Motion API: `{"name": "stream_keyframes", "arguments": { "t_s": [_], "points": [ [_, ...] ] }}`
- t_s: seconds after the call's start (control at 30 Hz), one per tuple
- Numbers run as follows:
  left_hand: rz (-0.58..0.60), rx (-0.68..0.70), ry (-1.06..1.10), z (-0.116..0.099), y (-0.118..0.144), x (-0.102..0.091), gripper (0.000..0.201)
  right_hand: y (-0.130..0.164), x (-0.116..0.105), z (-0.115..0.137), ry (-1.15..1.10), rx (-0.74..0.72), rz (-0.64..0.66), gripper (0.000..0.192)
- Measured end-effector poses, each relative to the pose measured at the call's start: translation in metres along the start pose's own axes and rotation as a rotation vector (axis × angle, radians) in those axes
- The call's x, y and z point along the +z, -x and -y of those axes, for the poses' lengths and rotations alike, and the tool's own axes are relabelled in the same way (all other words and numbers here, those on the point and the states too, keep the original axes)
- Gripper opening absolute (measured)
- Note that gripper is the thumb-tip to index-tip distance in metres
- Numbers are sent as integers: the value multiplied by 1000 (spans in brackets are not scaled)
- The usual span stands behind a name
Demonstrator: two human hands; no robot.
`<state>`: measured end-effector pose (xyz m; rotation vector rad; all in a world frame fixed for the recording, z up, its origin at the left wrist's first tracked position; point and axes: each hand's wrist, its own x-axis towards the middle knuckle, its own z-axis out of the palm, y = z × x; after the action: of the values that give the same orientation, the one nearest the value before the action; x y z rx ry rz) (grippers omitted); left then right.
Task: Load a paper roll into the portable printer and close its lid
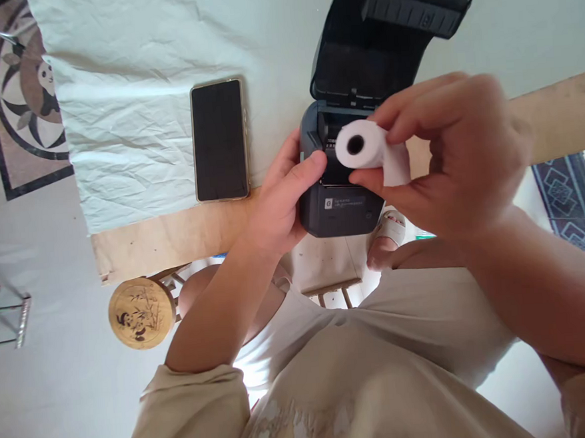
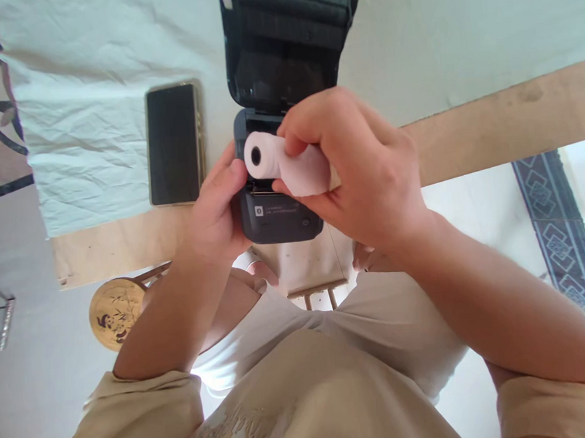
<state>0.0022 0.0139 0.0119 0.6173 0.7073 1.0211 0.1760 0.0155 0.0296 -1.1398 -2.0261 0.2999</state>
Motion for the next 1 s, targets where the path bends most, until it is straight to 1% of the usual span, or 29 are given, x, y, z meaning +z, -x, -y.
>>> {"name": "stream_keyframes", "arguments": {
  "t_s": [0.07, 0.1, 0.2, 0.3, 0.37, 0.47, 0.53, 0.6, 0.63, 0.7, 0.77, 0.8, 0.83, 0.9, 0.93, 0.97, 1.0],
  "points": [
    [9, -3, -24, -1, 0, 0, 22, -5, 4, -2, 144, -130, -39, 24],
    [8, -6, -34, -1, 0, 0, 22, -7, 5, -4, 199, -152, -44, 23],
    [2, -22, -41, -3, 1, 2, 23, -9, 6, -7, 250, -119, -41, 19],
    [13, -25, -57, -4, 2, 3, 25, -7, 6, -9, 190, -110, -4, 14],
    [14, -19, -66, -4, 2, 3, 25, -6, 4, -9, 170, -130, -12, 9],
    [12, 0, -35, -1, 2, 2, 24, -3, 1, -4, 156, -204, -66, 10],
    [12, 18, -2, -1, 2, 0, 23, -1, 1, 1, 92, -254, -68, 12],
    [14, 31, 9, -1, 2, -2, 25, 2, 2, 6, 50, -305, -44, 10],
    [10, 34, 0, -1, 3, -2, 29, 4, 4, 8, 54, -324, -28, 9],
    [-8, 42, -33, -2, 3, -2, 45, 5, 6, 10, 86, -358, -1, 11],
    [-18, 56, -66, -2, 4, -1, 61, 5, 7, 8, 87, -361, 35, 16],
    [-16, 67, -75, -2, 4, 0, 67, 5, 6, 6, 57, -360, 27, 20],
    [-10, 76, -79, -2, 4, 2, 71, 4, 4, 4, 22, -339, -6, 23],
    [-5, 93, -85, -1, 5, 3, 72, 2, 0, -1, -23, -286, -138, 24],
    [2, 94, -88, -1, 5, 3, 73, 1, -2, -3, -25, -212, -196, 27],
    [14, 90, -92, -1, 6, 3, 74, 0, -4, -5, -47, -90, -230, 34],
    [33, 84, -98, -2, 6, 2, 76, 0, -6, -6, -88, 59, -226, 44]
  ]
}}
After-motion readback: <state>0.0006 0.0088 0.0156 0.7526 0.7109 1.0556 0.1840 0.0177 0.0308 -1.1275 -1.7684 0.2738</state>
